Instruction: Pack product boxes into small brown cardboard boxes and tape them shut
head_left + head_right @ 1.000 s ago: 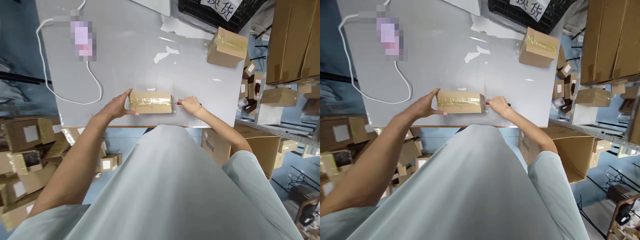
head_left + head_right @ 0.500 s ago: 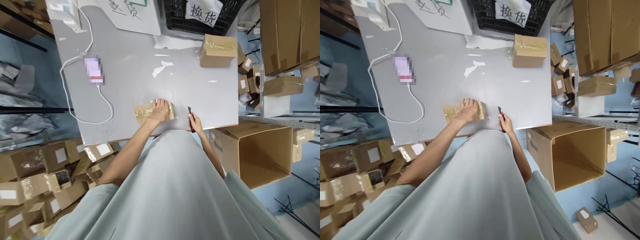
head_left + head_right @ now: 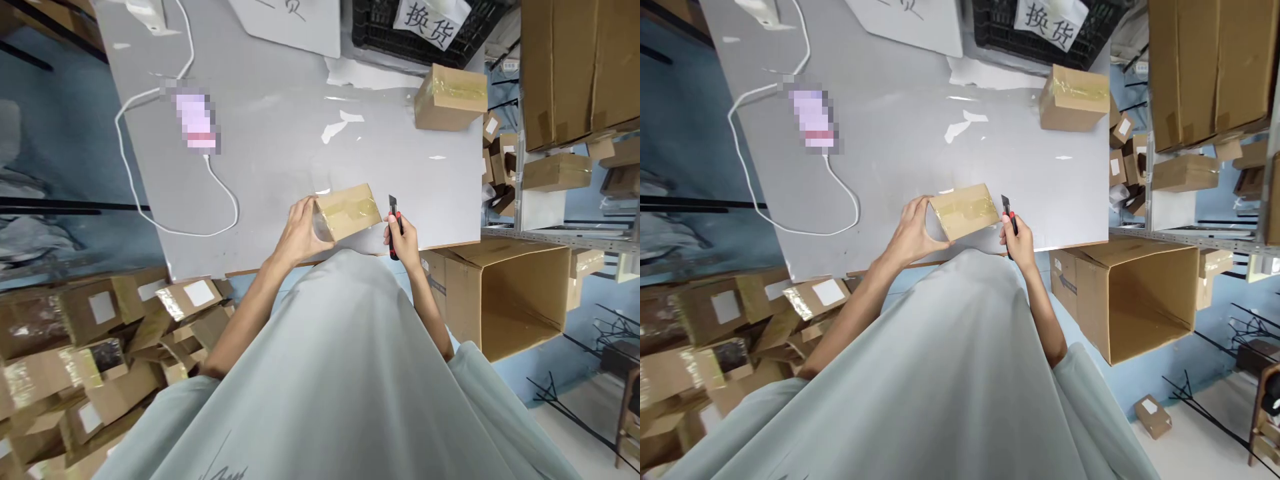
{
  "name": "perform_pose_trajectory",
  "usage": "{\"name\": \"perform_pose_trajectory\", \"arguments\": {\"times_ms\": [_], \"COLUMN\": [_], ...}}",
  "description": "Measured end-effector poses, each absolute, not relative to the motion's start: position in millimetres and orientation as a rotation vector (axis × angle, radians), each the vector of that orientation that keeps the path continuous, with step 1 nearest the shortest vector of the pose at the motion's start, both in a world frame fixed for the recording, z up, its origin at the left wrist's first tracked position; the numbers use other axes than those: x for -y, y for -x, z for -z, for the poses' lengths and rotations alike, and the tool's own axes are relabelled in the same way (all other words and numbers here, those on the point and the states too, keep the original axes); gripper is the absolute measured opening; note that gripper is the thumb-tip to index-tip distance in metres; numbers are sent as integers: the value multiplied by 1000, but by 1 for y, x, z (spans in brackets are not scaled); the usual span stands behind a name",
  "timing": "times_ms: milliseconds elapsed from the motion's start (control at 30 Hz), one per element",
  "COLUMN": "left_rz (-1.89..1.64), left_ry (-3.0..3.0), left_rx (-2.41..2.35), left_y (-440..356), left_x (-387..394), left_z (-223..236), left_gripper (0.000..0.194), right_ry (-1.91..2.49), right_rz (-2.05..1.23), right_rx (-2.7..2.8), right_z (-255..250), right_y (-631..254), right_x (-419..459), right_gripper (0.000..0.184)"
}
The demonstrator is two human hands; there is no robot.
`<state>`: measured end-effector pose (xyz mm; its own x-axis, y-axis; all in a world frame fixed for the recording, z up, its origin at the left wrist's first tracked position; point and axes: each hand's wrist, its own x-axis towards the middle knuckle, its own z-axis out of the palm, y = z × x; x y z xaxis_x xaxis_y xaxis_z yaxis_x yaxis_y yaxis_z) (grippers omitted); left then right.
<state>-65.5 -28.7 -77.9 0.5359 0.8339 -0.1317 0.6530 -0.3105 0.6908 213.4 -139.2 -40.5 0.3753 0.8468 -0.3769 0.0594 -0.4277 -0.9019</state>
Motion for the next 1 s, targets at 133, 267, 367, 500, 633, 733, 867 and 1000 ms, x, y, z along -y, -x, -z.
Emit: {"name": "perform_pose_trajectory", "arguments": {"times_ms": [133,267,367,500,633,733,867,1000], "left_rz": [-349,-417,-576,-660,-588,-562,-535,-535], "left_ry": [-1882,-1613,-1463,-1366,-1316,-1322,-1330,-1319], "left_rx": [-1237,-1223,-1266,-1308,-1252,-1242,-1252,-1257], "left_y": [106,128,126,112,108,109,110,108], "left_x": [37,34,22,-2,-18,-22,-23,-22], "left_z": [101,104,96,89,91,91,84,83], "left_gripper": [129,128,77,34,35,35,28,24], "right_ry": [1771,1867,1997,2143,2233,2300,2401,2447], "right_rz": [-1253,-1313,-1284,-1213,-1187,-1202,-1193,-1176], "right_rx": [994,1282,1428,1524,1607,1652,1702,1737], "right_z": [27,28,27,20,12,6,-2,-5], "right_y": [-170,-130,-112,-98,-86,-74,-61,-57], "right_x": [125,117,114,114,117,116,110,107], "right_gripper": [53,37,36,46,56,59,62,61]}}
